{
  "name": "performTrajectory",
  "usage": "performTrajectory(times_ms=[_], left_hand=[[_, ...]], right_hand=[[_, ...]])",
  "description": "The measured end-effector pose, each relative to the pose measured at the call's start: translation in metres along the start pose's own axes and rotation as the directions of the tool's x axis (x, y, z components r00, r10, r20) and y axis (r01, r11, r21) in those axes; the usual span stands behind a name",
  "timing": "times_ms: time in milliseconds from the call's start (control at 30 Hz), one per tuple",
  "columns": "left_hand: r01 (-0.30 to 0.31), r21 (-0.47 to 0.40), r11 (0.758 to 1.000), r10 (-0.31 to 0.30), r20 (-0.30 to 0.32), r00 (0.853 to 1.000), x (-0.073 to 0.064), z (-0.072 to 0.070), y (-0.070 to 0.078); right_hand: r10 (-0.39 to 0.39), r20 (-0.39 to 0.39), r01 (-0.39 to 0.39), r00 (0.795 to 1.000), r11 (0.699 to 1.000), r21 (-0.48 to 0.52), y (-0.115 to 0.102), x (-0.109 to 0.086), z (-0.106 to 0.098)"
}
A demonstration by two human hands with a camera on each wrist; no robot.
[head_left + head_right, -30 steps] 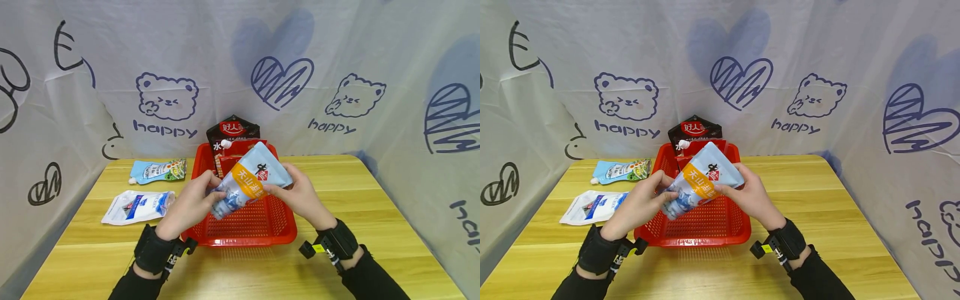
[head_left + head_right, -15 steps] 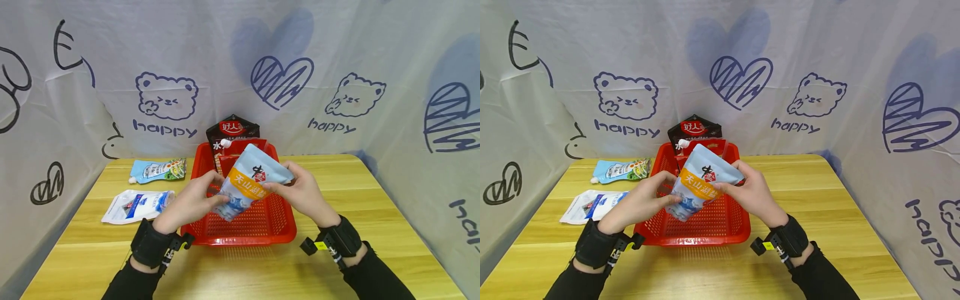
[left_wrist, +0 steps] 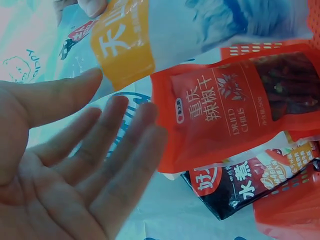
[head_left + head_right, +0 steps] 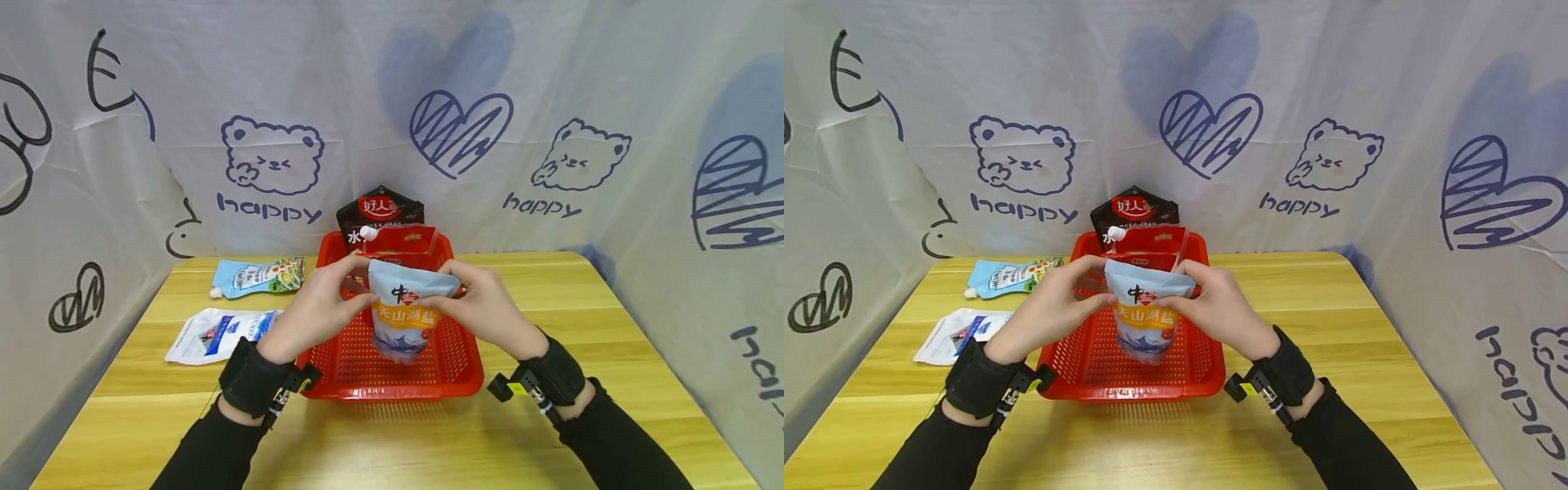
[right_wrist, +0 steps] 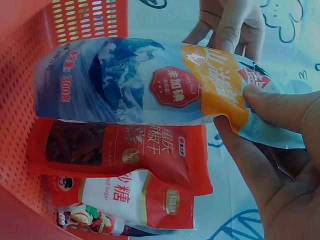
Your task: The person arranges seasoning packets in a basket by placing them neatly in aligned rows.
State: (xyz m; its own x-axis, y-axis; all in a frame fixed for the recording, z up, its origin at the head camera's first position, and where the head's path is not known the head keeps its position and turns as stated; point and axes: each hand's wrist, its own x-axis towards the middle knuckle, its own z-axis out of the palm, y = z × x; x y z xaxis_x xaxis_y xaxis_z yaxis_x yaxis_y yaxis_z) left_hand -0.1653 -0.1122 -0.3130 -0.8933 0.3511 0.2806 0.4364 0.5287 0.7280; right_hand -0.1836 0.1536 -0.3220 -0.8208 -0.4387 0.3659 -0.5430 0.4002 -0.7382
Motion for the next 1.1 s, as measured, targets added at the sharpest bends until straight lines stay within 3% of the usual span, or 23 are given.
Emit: performTrajectory(times_ms=[200, 367, 567, 800, 1100], left_hand=[[-0.017, 0.045, 0.999, 0.018, -0.009, 1.0, 0.0, -0.001, -0.005], [0.012, 0.091, 0.996, -0.013, 0.012, 1.0, -0.001, 0.0, -0.01], [0.104, 0.13, 0.986, -0.107, 0.016, 0.994, -0.005, -0.003, -0.018], [0.226, 0.133, 0.965, -0.23, 0.012, 0.973, -0.018, -0.011, -0.032], [0.323, 0.146, 0.935, -0.324, -0.017, 0.946, -0.038, -0.018, -0.055]], right_hand=[[-0.047, 0.063, 0.053, 0.997, 0.993, -0.104, -0.002, 0.009, 0.005], [-0.034, 0.114, 0.057, 0.993, 0.978, -0.201, -0.004, 0.02, 0.01], [0.032, 0.104, -0.009, 0.994, 0.977, -0.214, -0.003, 0.031, 0.018], [0.119, 0.056, -0.107, 0.991, 0.977, -0.182, 0.005, 0.039, 0.023], [0.111, 0.003, -0.108, 0.994, 0.972, -0.207, 0.014, 0.049, 0.034]])
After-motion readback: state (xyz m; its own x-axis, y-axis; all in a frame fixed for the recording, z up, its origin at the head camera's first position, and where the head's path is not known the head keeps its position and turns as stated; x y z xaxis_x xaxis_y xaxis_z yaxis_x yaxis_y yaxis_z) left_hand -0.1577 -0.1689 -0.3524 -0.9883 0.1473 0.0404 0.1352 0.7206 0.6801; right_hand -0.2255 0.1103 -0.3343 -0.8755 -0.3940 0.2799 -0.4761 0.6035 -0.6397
